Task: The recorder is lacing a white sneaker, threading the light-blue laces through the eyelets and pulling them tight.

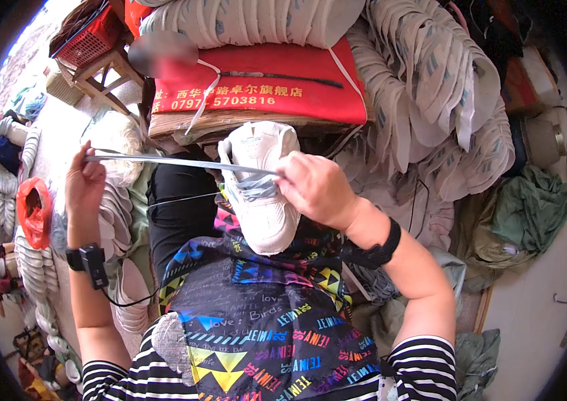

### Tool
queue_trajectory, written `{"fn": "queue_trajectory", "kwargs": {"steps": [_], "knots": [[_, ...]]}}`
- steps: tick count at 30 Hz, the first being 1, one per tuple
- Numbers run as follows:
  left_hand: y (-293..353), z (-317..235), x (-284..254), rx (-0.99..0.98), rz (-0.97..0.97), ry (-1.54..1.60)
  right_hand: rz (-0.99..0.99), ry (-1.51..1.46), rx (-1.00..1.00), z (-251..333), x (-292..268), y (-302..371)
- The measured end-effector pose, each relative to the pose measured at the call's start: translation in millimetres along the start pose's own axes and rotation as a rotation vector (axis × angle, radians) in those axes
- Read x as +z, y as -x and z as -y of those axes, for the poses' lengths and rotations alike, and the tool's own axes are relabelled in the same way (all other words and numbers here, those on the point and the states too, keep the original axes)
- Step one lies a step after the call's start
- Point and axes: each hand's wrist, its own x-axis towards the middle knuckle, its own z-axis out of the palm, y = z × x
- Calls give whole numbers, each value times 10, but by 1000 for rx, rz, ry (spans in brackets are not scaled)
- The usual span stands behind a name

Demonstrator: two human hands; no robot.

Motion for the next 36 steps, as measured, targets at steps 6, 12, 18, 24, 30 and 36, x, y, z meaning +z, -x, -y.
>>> {"fn": "queue_trajectory", "kwargs": {"steps": [6, 12, 18, 24, 30, 36], "knots": [[76, -229, -31, 20, -69, -33, -163, -1153, 649, -226, -603, -154], [-13, -277, -390, -102, -84, 308, -409, -1324, 647, -382, -1333, -283], [-24, -551, -660, -114, 77, 505, -647, -1389, 801, -778, -1873, -40], [-383, -1509, -2159, 154, -82, 304, -957, -1396, 665, -1736, -3588, 1234], [-128, -717, -1313, 245, -222, -383, -759, -1102, 854, -864, -2178, 488], [625, 836, 820, 12, 210, -909, 246, -766, 550, 63, -490, -81]]}}
